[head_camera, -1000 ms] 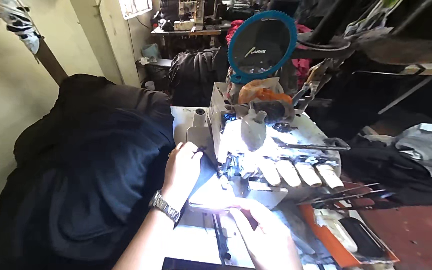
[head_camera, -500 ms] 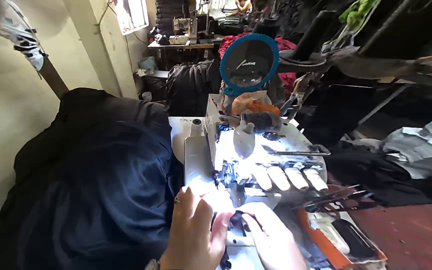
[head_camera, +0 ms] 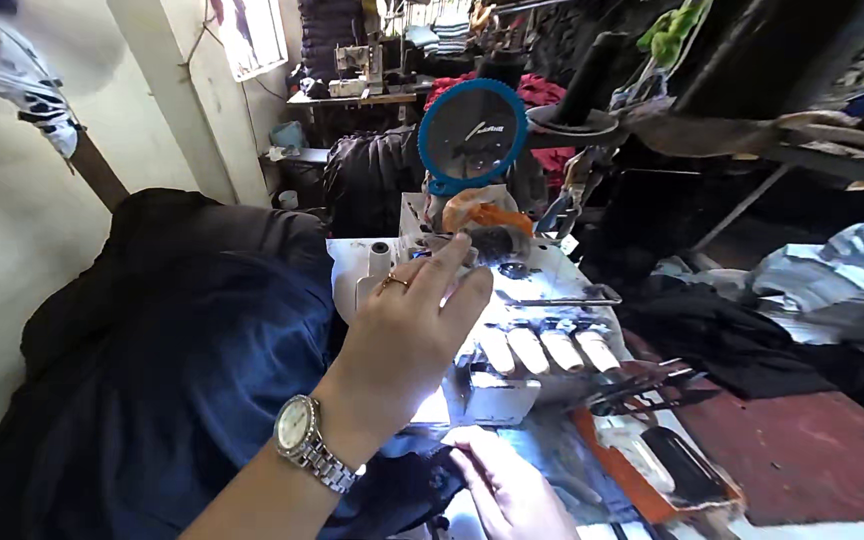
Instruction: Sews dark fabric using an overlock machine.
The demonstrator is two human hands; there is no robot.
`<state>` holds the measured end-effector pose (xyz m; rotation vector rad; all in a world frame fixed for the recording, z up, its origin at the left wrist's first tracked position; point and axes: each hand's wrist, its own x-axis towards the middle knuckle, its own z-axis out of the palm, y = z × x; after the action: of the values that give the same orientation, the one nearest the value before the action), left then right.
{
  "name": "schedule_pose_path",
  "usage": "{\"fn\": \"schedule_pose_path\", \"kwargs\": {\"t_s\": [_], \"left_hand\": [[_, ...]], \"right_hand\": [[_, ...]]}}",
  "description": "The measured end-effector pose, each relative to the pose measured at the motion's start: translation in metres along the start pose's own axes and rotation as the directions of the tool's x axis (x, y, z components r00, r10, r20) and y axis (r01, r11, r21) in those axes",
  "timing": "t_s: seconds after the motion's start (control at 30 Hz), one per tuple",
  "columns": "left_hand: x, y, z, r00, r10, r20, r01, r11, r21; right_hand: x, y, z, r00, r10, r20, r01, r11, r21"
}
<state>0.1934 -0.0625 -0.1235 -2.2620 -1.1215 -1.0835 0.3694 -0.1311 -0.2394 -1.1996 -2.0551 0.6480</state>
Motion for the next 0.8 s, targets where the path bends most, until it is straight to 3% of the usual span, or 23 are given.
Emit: {"fn": "schedule_pose_path", "kwargs": {"t_s": [0.17,0.23,0.37,0.57,0.7,0.8], "left_hand": [[0.004,0.014,0.005,0.999,-0.043,-0.03,0.043,0.999,0.014],[0.007,0.018,0.002,0.997,-0.072,0.019,0.072,0.997,-0.009],[0.018,0.015,-0.019,0.954,-0.216,0.206,0.255,0.949,-0.187],[0.041,0.007,-0.01,0.895,-0.411,0.175,0.447,0.816,-0.366],[0.052,-0.001,-0.009,0.874,-0.42,0.244,0.485,0.759,-0.435],[0.048,0.0,-0.012,0.898,-0.387,0.209,0.44,0.803,-0.402]], "right_hand": [[-0.002,0.0,0.004,0.999,0.028,0.021,-0.028,1.0,-0.004],[-0.003,0.0,0.004,1.0,0.023,0.017,-0.023,1.0,-0.006],[-0.005,-0.002,0.002,0.998,0.066,0.013,-0.066,0.998,0.008],[-0.004,-0.008,0.004,0.999,0.041,0.013,-0.041,0.999,0.027],[-0.006,-0.003,0.005,0.998,0.059,0.01,-0.059,0.998,0.002],[-0.004,-0.003,0.004,0.99,0.142,0.027,-0.144,0.986,0.081]]}}
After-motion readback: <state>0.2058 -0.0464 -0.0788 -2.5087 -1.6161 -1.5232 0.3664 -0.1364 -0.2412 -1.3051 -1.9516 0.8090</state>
